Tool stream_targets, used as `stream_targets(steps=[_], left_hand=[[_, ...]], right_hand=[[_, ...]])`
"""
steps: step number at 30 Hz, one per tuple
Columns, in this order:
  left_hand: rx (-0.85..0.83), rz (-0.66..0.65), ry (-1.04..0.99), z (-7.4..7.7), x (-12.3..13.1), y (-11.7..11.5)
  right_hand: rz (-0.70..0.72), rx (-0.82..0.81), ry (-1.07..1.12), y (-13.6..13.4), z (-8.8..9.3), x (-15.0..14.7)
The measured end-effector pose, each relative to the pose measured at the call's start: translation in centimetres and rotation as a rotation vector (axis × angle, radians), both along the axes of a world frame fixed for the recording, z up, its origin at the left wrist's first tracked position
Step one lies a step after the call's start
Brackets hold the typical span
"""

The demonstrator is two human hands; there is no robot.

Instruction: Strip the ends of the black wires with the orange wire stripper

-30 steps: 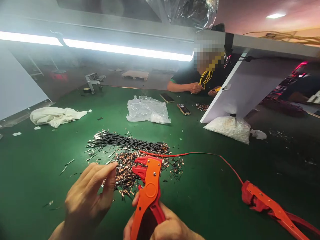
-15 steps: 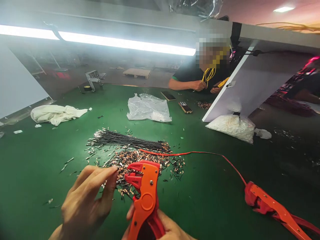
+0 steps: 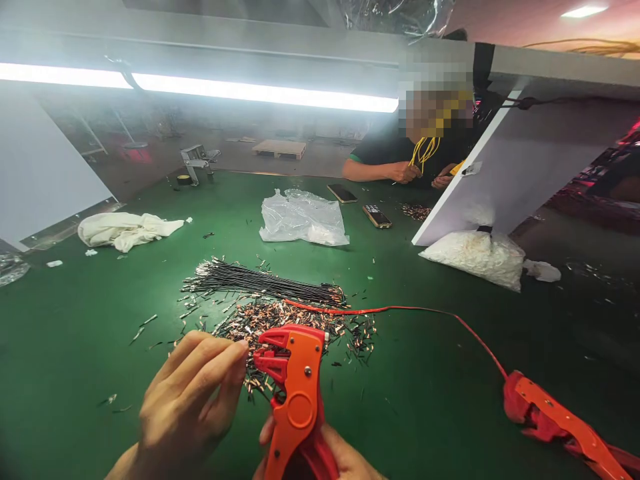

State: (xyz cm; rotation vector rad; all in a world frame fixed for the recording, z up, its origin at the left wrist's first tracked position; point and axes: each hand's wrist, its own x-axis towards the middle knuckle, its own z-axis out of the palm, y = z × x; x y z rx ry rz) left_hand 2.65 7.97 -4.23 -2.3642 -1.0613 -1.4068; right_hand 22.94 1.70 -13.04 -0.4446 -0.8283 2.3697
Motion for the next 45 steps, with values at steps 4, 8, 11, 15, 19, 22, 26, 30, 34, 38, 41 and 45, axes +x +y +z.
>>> stream_targets(steps=[4, 8, 11, 15, 19, 22, 26, 30, 34, 38, 41, 45], left_hand=[[0.018, 0.029, 0.027, 0.3, 0.2, 0.1], [0.027, 0.052, 0.045, 0.4, 0.0, 0.2], [0.006, 0.070, 0.028, 0.3, 0.0, 0.3], [-0.022, 0.050, -0.021, 0.2, 0.2, 0.3], [-0.010, 0.084, -0.041, 0.6, 0.2, 0.3], [0.013, 0.144, -0.017, 0.9, 0.1, 0.5], [0.023, 0.174, 0.034, 0.9, 0.0, 0.7], [-0.006, 0.139, 0.064, 0.5, 0.1, 0.5], [-0.055, 0.087, 0.110, -0.4, 0.7, 0.1], [-0.116, 0.006, 0.122, -0.9, 1.5, -0.4], [-0.127, -0.034, 0.135, -1.0, 1.9, -0.9], [-0.179, -0.105, 0.143, -1.2, 2.7, -1.6]], right_hand=[[0.008, -0.041, 0.016, 0.3, 1.2, -0.3], [-0.073, -0.043, 0.056, 0.6, 3.3, -0.6], [-0.184, 0.098, -0.060, 0.9, 5.2, 0.3], [-0.613, 0.574, -0.719, 1.8, 7.5, 3.3], [-0.564, 1.188, -1.073, 3.4, 9.5, 5.9], [-0.330, 1.362, -1.240, 3.8, 10.0, 5.7], [-0.088, 1.561, -1.366, 3.1, 8.7, 3.6], [-0.082, 1.629, -1.387, 2.2, 7.4, 2.3], [-0.225, 1.702, -1.418, 1.5, 7.3, 2.1], [-0.289, 1.659, -1.374, 1.6, 8.1, 1.7], [-0.490, 1.424, -1.276, 2.1, 8.5, 1.1], [-0.777, 1.121, -1.190, 2.7, 7.9, 0.2]])
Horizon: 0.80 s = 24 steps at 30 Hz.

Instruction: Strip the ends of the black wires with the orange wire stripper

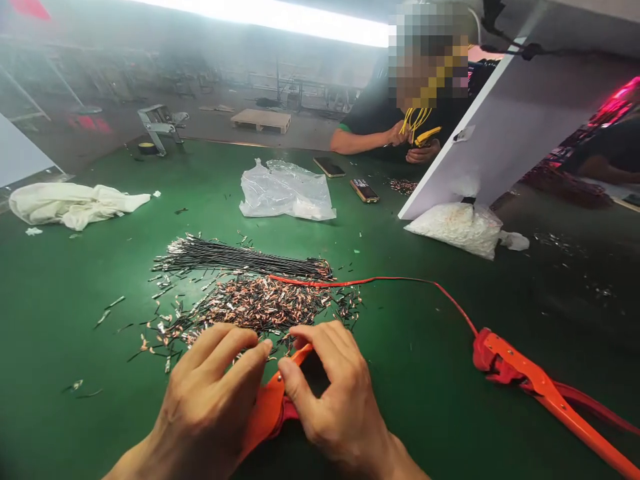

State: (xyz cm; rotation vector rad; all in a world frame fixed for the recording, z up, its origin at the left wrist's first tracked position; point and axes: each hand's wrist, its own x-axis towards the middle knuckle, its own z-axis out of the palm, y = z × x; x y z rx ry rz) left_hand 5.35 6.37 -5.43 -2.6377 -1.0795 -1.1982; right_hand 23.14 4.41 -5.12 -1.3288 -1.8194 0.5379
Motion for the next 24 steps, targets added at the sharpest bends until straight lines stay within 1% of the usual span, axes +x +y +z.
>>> stream_targets(steps=[5, 10, 14, 17, 19, 22, 24], left_hand=[[0.013, -0.011, 0.030, 0.05, 0.63, -0.42], [0.000, -0.052, 0.065, -0.05, 0.54, -0.47], [0.012, -0.058, 0.081, -0.51, 0.54, -0.37], [0.097, -0.037, 0.048, -0.73, 0.52, -0.17], [0.145, -0.016, 0.056, -0.62, 0.45, -0.01], [0.136, -0.007, 0.139, -0.24, 0.40, 0.15], [0.148, -0.015, 0.143, -0.09, 0.51, 0.17]], right_hand=[[-0.001, -0.021, 0.030, 0.21, -0.82, -0.31], [0.091, -0.044, 0.027, 0.15, -0.59, -0.26], [0.102, -0.001, -0.004, 0.29, -0.38, -0.42], [0.094, 0.021, -0.006, 0.50, -0.21, -0.48], [0.087, 0.051, -0.020, 0.61, -0.19, -0.50], [0.055, 0.126, -0.057, 0.72, -0.45, -0.63], [0.023, 0.201, -0.088, 0.80, -0.76, -0.73]])
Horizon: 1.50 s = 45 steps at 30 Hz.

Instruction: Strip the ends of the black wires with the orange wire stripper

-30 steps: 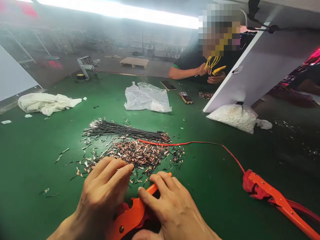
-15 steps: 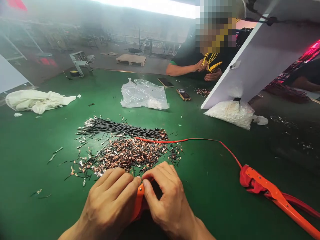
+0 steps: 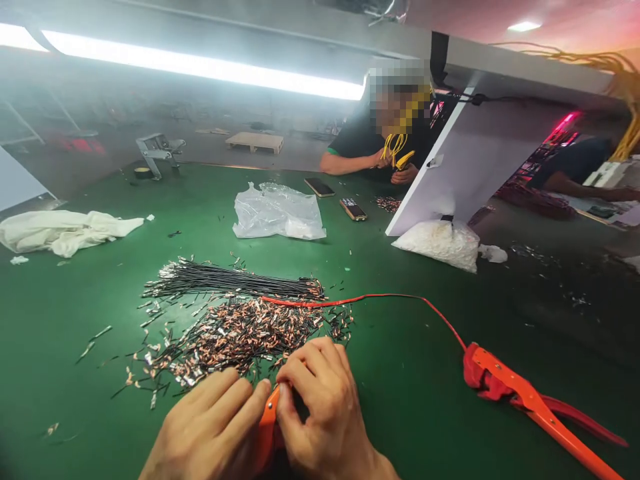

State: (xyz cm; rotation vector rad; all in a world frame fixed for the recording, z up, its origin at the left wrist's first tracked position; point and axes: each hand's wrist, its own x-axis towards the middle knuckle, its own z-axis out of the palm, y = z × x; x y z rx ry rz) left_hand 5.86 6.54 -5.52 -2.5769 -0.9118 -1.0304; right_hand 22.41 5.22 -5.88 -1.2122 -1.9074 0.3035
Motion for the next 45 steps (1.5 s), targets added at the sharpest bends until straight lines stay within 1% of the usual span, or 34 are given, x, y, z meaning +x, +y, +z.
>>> stream_targets(steps=[4, 6, 8, 10, 12, 14, 16, 18, 20, 22, 25, 26, 28, 31, 33, 35, 37, 39, 41, 43, 45], left_hand=[[0.039, -0.012, -0.003, -0.1, 0.2, -0.1], [0.051, 0.010, -0.009, -0.2, 0.1, -0.1], [0.027, 0.059, -0.028, -0.2, -0.2, -0.1], [-0.023, 0.104, -0.042, -0.1, -0.4, -0.1], [-0.058, 0.116, -0.059, 0.0, -0.7, -0.1], [-0.075, 0.100, -0.069, 0.0, -1.0, 0.0], [-0.057, 0.107, -0.092, 0.0, -1.2, 0.0], [-0.012, 0.154, -0.118, 0.0, -1.5, 0.1], [0.016, 0.199, -0.137, 0.1, -1.8, 0.2], [0.003, 0.172, -0.127, 0.3, -2.2, 0.5], [0.018, 0.100, -0.132, 0.2, -2.4, 1.0], [0.036, 0.112, -0.145, 0.1, -2.4, 1.1], [0.058, 0.180, -0.169, 0.0, -2.4, 1.3], [0.033, 0.301, -0.198, -0.1, -2.2, 1.3], [0.003, 0.348, -0.235, 0.0, -2.1, 1.3], [-0.010, 0.347, -0.270, 0.1, -2.2, 1.4], [-0.010, 0.293, -0.246, 0.1, -2.4, 1.5], [-0.007, 0.211, -0.196, 0.1, -2.7, 1.6], [0.004, 0.191, -0.181, 0.2, -3.0, 1.6], [0.058, 0.267, -0.232, 0.6, -3.1, 1.5], [0.118, 0.393, -0.283, 1.1, -3.2, 1.5]], right_hand=[[-0.068, 0.129, -0.041, 0.3, -0.4, 0.3], [-0.119, 0.139, -0.038, 0.5, -0.3, 0.7], [-0.159, 0.147, -0.061, 0.7, -0.3, 1.0], [-0.170, 0.145, -0.105, 0.9, -0.3, 1.2], [-0.154, 0.121, -0.137, 1.0, -0.5, 1.0], [-0.129, 0.096, -0.143, 1.2, -0.6, 0.8], [-0.103, 0.086, -0.147, 1.4, -0.5, 0.7], [-0.048, 0.050, -0.171, 1.4, -0.2, 0.8], [0.050, 0.008, -0.212, 1.2, 0.3, 1.0], [0.149, -0.020, -0.262, 0.9, 0.8, 1.2], [0.238, -0.040, -0.361, 0.6, 0.9, 1.7], [0.254, -0.048, -0.398, 0.6, 0.8, 1.9], [0.283, -0.064, -0.452, 0.6, 0.5, 2.5], [0.339, -0.091, -0.468, 0.5, 0.1, 3.4], [0.367, -0.107, -0.484, 0.3, 0.0, 3.7], [0.359, -0.119, -0.533, 0.0, -0.2, 3.5], [0.327, -0.101, -0.589, -0.4, -0.4, 3.0], [0.289, -0.055, -0.624, -0.8, -0.7, 2.5], [0.224, 0.000, -0.634, -1.0, -0.8, 2.3], [0.132, 0.046, -0.625, -0.9, -0.5, 2.6], [0.057, 0.088, -0.586, -0.7, 0.0, 3.4]])
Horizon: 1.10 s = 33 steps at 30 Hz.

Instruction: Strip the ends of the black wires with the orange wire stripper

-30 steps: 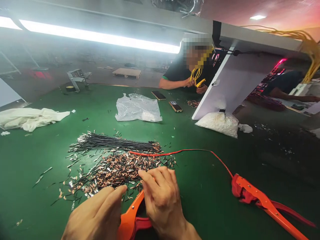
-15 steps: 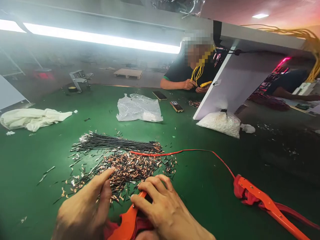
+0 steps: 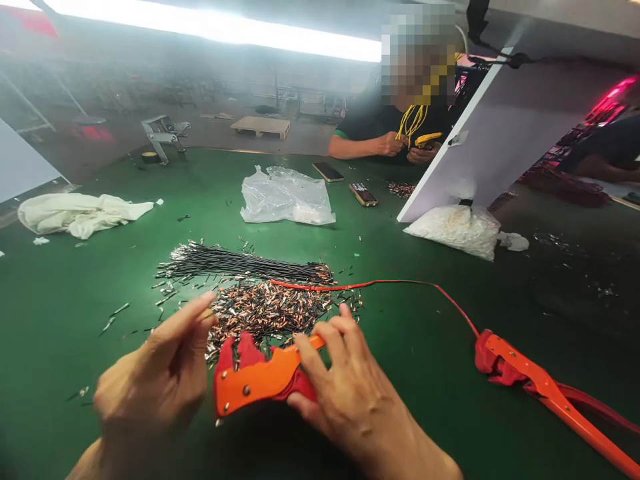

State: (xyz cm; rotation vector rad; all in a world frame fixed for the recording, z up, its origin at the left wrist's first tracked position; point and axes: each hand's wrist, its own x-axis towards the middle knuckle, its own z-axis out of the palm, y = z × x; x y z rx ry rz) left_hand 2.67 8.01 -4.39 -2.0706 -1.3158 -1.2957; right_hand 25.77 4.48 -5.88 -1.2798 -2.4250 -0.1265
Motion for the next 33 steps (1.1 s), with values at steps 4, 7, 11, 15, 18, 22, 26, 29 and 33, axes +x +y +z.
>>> stream_targets(steps=[4, 7, 11, 15, 18, 22, 26, 29, 33], left_hand=[[0.035, 0.037, -0.053, 0.6, -0.1, 0.0], [0.038, -0.067, -0.092, 0.7, -0.1, -0.1], [0.011, -0.063, -0.130, 0.9, 0.2, -0.8], [-0.013, -0.053, -0.145, 0.6, 0.2, -1.2], [-0.005, -0.083, -0.129, 0.0, -0.1, -1.0], [0.031, -0.092, -0.158, -0.3, -0.3, -0.4], [-0.006, -0.132, -0.168, -0.6, 0.1, -0.6], [-0.029, -0.119, -0.215, -1.0, 0.5, -1.3], [-0.114, -0.118, -0.267, -0.8, 0.9, -1.7]], right_hand=[[-0.105, -0.007, 0.254, 0.0, 1.5, 2.0], [-0.107, -0.348, 0.659, -0.4, 2.6, 2.3], [0.062, -0.886, 1.326, -0.8, 3.5, 0.5], [0.100, -1.100, 1.609, -0.8, 3.3, -1.0], [0.167, -1.271, 1.729, -0.8, 2.6, -1.3], [0.299, -1.427, 1.747, -1.2, 1.7, -1.5], [0.358, -1.545, 1.659, -1.6, 1.0, -1.8], [0.397, -1.627, 1.651, -1.8, 0.9, -1.9], [0.367, -1.760, 1.679, -1.6, 1.2, -2.0]])
